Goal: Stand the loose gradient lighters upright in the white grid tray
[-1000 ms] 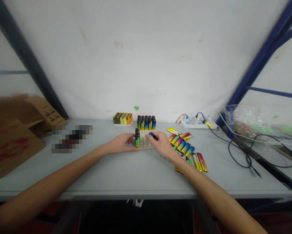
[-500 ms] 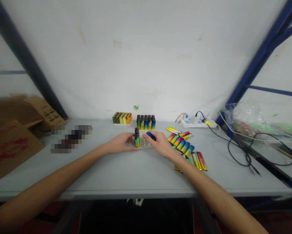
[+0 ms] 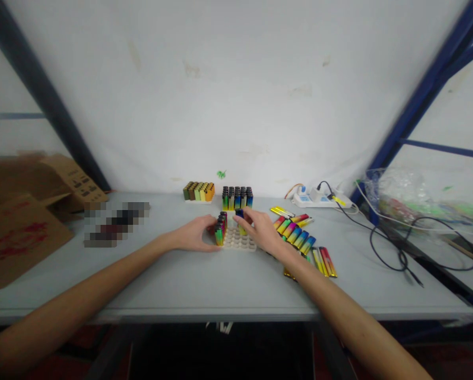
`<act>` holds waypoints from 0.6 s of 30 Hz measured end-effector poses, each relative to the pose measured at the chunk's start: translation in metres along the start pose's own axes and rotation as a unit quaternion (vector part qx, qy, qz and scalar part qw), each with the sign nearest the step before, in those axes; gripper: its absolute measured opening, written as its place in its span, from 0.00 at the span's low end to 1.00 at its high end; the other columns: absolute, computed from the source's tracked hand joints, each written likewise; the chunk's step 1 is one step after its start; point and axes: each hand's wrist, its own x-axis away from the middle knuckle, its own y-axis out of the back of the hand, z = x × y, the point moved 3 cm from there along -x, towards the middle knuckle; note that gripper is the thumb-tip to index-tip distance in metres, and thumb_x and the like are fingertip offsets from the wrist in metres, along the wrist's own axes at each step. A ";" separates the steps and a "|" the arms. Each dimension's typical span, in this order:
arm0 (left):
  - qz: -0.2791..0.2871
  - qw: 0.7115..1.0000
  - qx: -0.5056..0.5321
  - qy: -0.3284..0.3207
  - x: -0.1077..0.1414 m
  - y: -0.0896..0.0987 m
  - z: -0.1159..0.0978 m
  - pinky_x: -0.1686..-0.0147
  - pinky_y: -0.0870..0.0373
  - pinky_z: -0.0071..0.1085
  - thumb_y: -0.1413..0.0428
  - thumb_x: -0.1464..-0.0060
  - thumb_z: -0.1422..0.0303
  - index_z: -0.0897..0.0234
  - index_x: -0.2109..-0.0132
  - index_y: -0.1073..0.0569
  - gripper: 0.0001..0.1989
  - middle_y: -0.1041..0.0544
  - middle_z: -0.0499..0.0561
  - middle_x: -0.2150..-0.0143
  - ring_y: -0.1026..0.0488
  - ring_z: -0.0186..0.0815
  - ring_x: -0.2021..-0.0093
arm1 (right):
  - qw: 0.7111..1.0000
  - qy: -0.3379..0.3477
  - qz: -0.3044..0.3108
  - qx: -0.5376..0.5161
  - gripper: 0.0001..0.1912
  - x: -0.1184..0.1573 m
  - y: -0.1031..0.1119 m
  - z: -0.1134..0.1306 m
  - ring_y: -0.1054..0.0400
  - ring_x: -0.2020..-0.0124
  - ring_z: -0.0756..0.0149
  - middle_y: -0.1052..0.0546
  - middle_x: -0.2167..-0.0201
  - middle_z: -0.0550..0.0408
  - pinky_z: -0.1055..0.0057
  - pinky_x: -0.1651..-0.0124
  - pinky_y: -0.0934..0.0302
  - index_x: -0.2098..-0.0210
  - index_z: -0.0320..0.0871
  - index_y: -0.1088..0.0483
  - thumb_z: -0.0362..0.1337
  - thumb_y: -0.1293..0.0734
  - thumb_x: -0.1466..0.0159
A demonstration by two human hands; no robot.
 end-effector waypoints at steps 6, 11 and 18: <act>0.010 0.999 0.028 -0.014 0.000 -0.006 -0.009 0.63 0.32 0.34 0.35 0.55 0.48 0.63 0.61 0.28 0.24 0.25 0.51 0.63 0.28 0.40 0.65 | 0.998 0.012 0.014 -0.068 0.17 -0.003 -0.013 -0.007 0.28 0.65 0.62 0.21 0.65 0.52 0.69 0.61 0.39 0.60 0.43 0.27 0.51 0.36 0.29; 0.011 0.999 0.033 -0.007 0.000 -0.006 -0.009 0.64 0.33 0.34 0.35 0.55 0.48 0.63 0.61 0.27 0.24 0.25 0.51 0.65 0.29 0.39 0.67 | 0.997 0.024 0.013 -0.078 0.17 -0.005 -0.021 -0.017 0.28 0.58 0.60 0.20 0.59 0.48 0.67 0.53 0.38 0.56 0.42 0.24 0.49 0.35 0.29; 0.023 0.999 0.044 -0.001 0.000 -0.005 -0.008 0.65 0.33 0.33 0.35 0.56 0.48 0.64 0.58 0.26 0.26 0.24 0.50 0.65 0.29 0.38 0.67 | 0.997 0.021 0.066 -0.041 0.14 -0.005 -0.026 -0.020 0.28 0.64 0.61 0.19 0.63 0.50 0.69 0.59 0.38 0.60 0.40 0.23 0.45 0.34 0.30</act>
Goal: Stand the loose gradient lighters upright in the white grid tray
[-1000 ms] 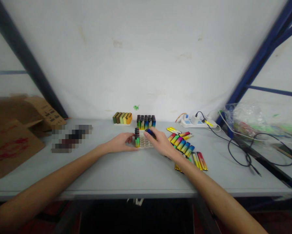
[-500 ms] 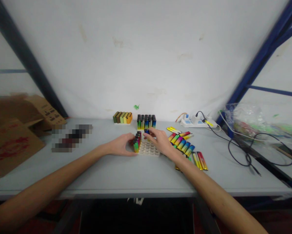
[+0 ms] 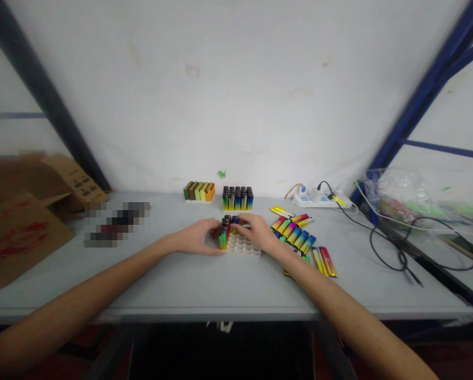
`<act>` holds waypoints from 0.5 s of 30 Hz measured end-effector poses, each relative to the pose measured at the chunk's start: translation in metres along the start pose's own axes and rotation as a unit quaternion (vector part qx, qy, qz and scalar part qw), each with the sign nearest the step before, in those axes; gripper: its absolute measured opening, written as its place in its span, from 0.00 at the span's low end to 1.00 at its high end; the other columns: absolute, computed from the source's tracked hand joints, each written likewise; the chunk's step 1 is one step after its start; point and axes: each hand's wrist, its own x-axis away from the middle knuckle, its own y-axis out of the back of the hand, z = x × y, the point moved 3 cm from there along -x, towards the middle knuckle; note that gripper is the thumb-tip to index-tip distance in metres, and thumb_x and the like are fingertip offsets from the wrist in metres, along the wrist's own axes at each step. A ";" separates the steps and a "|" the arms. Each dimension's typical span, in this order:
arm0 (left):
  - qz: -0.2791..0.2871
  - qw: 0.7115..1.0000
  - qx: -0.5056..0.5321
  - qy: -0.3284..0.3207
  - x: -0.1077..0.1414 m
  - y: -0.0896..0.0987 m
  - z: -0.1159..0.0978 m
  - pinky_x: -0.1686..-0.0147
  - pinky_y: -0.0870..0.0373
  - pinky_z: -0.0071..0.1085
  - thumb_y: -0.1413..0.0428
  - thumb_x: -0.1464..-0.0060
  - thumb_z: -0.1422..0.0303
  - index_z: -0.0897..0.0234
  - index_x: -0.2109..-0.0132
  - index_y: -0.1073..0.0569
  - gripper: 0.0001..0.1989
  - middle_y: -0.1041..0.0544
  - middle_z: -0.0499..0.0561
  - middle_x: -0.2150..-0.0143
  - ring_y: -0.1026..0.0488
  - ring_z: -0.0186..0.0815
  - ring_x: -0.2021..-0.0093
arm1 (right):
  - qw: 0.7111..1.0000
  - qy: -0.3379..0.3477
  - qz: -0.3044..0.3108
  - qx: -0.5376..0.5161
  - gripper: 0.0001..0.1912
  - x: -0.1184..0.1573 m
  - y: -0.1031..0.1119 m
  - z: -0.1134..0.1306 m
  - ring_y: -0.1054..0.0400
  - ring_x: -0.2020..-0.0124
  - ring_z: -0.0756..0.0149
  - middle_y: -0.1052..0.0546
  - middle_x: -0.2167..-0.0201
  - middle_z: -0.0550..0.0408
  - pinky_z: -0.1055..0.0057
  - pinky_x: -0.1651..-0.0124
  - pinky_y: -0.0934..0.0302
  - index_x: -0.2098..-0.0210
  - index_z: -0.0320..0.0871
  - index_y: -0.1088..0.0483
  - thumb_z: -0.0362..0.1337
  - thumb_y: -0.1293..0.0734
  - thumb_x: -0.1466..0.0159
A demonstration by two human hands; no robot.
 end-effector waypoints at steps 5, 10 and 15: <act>0.007 1.000 0.001 -0.004 -0.001 0.001 0.001 0.65 0.33 0.33 0.35 0.55 0.48 0.64 0.59 0.27 0.25 0.25 0.49 0.65 0.29 0.38 0.67 | 0.998 0.025 0.027 0.051 0.12 0.002 0.008 0.006 0.25 0.59 0.58 0.18 0.57 0.47 0.67 0.54 0.36 0.54 0.41 0.23 0.42 0.33 0.31; 0.003 0.999 -0.036 -0.021 -0.002 0.008 0.005 0.62 0.33 0.34 0.35 0.56 0.48 0.64 0.63 0.28 0.24 0.26 0.51 0.65 0.29 0.41 0.64 | 0.993 0.015 0.031 0.110 0.17 0.005 0.036 -0.008 0.25 0.54 0.56 0.19 0.53 0.45 0.62 0.48 0.36 0.47 0.41 0.25 0.45 0.37 0.28; 0.001 0.999 -0.044 -0.016 0.000 0.017 0.013 0.58 0.33 0.35 0.34 0.56 0.50 0.64 0.63 0.26 0.23 0.25 0.53 0.62 0.29 0.43 0.59 | 0.979 -0.009 0.107 0.176 0.11 0.015 0.067 -0.026 0.25 0.62 0.58 0.18 0.60 0.46 0.64 0.54 0.35 0.56 0.42 0.21 0.38 0.35 0.31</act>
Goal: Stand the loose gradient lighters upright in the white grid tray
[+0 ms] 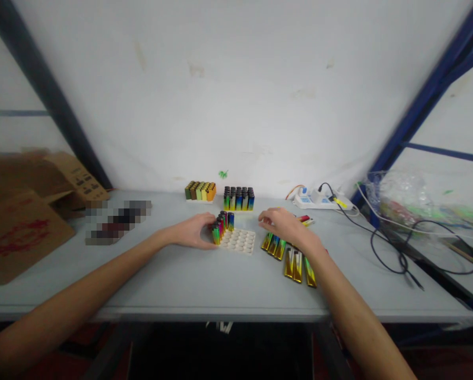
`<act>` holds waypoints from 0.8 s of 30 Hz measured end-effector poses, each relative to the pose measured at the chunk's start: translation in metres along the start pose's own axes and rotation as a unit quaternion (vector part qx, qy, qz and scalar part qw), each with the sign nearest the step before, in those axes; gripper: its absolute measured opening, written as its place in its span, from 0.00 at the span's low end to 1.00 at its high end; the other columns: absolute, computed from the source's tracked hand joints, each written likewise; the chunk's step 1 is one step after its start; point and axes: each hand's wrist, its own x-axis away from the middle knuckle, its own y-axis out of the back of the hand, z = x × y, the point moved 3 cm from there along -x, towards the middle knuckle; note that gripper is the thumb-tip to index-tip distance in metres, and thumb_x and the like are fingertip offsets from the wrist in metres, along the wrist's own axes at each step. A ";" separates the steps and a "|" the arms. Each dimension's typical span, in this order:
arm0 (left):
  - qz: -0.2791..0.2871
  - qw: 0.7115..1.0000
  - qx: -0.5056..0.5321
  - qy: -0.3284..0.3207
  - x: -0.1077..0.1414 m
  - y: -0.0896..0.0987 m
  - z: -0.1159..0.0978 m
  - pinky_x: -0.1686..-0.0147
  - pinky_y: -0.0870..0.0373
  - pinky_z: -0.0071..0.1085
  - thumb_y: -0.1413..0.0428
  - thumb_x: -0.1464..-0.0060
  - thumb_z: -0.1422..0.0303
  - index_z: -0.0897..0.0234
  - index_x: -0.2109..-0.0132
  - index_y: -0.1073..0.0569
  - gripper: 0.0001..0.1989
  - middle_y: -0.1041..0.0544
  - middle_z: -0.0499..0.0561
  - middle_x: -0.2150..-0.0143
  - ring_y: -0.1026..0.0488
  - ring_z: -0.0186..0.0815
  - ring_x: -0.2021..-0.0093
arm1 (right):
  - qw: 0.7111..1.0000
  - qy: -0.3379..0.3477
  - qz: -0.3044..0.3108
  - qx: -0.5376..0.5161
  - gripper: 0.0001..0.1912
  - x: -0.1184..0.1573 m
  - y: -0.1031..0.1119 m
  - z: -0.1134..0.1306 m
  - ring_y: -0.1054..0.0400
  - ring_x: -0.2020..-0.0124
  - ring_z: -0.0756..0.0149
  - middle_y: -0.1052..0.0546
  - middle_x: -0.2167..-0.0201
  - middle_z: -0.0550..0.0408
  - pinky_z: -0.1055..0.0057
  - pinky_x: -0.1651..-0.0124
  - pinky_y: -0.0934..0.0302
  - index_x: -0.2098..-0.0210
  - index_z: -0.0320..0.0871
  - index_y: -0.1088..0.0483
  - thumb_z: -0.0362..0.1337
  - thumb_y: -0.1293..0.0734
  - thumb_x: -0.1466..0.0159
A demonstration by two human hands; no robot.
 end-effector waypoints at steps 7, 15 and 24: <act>0.006 1.000 0.009 0.013 0.002 0.002 0.003 0.56 0.32 0.36 0.34 0.57 0.47 0.65 0.59 0.25 0.27 0.25 0.54 0.59 0.28 0.45 0.56 | 0.994 -0.091 0.060 0.032 0.25 0.017 0.004 -0.018 0.25 0.59 0.53 0.19 0.60 0.44 0.64 0.56 0.36 0.56 0.41 0.20 0.57 0.28 0.39; -0.016 0.999 -0.014 0.037 -0.002 -0.005 0.007 0.59 0.33 0.36 0.35 0.60 0.40 0.65 0.59 0.26 0.33 0.25 0.54 0.61 0.28 0.46 0.59 | 0.995 -0.086 0.043 0.029 0.20 0.004 -0.018 0.003 0.27 0.64 0.55 0.20 0.64 0.46 0.65 0.62 0.39 0.55 0.42 0.23 0.52 0.29 0.36; -0.007 0.999 -0.024 0.035 -0.002 -0.005 0.006 0.58 0.33 0.37 0.37 0.57 0.39 0.65 0.57 0.26 0.33 0.24 0.55 0.59 0.27 0.46 0.58 | 0.998 -0.056 0.003 0.018 0.08 -0.006 -0.024 0.011 0.26 0.60 0.56 0.20 0.61 0.44 0.66 0.55 0.37 0.59 0.39 0.24 0.33 0.34 0.35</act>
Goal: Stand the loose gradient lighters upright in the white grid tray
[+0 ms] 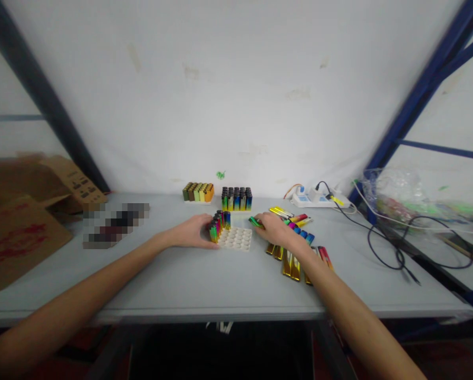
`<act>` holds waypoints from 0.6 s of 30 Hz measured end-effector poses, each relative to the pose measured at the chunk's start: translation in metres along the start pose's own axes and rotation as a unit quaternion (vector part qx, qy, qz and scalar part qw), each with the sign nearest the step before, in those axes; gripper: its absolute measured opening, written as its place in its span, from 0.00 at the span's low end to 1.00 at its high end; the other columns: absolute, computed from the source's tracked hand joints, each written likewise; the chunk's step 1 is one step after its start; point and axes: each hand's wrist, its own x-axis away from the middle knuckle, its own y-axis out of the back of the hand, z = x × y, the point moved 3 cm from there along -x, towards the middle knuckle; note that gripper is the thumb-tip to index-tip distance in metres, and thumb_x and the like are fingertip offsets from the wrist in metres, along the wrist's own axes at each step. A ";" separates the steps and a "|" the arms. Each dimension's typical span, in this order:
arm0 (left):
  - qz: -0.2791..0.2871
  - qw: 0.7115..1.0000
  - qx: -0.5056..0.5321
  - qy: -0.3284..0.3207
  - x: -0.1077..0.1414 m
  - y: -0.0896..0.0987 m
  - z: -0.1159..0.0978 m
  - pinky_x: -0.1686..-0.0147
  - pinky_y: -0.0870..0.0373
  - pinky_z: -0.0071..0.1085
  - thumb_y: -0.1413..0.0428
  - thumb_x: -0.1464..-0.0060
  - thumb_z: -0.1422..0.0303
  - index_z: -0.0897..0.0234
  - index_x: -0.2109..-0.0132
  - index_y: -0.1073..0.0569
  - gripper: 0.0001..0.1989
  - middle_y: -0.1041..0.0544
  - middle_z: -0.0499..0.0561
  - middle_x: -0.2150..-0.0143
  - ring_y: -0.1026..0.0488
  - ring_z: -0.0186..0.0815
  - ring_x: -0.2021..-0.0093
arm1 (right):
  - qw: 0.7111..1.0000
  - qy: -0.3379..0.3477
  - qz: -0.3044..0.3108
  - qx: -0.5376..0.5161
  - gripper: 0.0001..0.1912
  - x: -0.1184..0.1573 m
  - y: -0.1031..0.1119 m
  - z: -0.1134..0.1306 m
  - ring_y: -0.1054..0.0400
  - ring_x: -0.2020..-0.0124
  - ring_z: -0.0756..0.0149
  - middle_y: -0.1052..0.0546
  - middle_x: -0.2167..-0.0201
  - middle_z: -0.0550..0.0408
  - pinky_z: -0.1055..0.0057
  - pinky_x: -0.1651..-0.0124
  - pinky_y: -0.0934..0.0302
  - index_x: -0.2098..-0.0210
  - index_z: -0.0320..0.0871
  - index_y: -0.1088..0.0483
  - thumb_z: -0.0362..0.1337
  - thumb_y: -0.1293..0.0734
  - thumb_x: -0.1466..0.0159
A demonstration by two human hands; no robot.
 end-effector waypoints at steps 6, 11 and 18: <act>-0.011 1.000 0.004 0.002 0.000 0.001 -0.002 0.63 0.34 0.35 0.36 0.58 0.40 0.63 0.62 0.27 0.31 0.25 0.52 0.65 0.28 0.43 0.64 | 0.945 0.010 -0.040 -0.324 0.12 0.001 0.010 0.009 0.25 0.63 0.62 0.21 0.58 0.47 0.63 0.56 0.31 0.53 0.43 0.34 0.44 0.37 0.30; -0.004 1.000 0.013 -0.002 0.000 0.001 -0.003 0.66 0.35 0.33 0.36 0.57 0.40 0.63 0.61 0.27 0.31 0.25 0.51 0.65 0.28 0.42 0.66 | 0.863 0.041 -0.008 -0.503 0.20 0.003 0.006 0.029 0.30 0.66 0.68 0.26 0.64 0.57 0.66 0.58 0.33 0.46 0.46 0.40 0.50 0.35 0.31; -0.002 0.999 0.035 -0.003 0.000 0.001 -0.004 0.67 0.35 0.32 0.36 0.57 0.41 0.64 0.59 0.26 0.32 0.24 0.51 0.64 0.28 0.41 0.66 | 0.912 -0.016 -0.112 -0.395 0.20 -0.001 0.002 0.040 0.44 0.76 0.71 0.38 0.75 0.63 0.72 0.72 0.49 0.61 0.44 0.34 0.56 0.40 0.30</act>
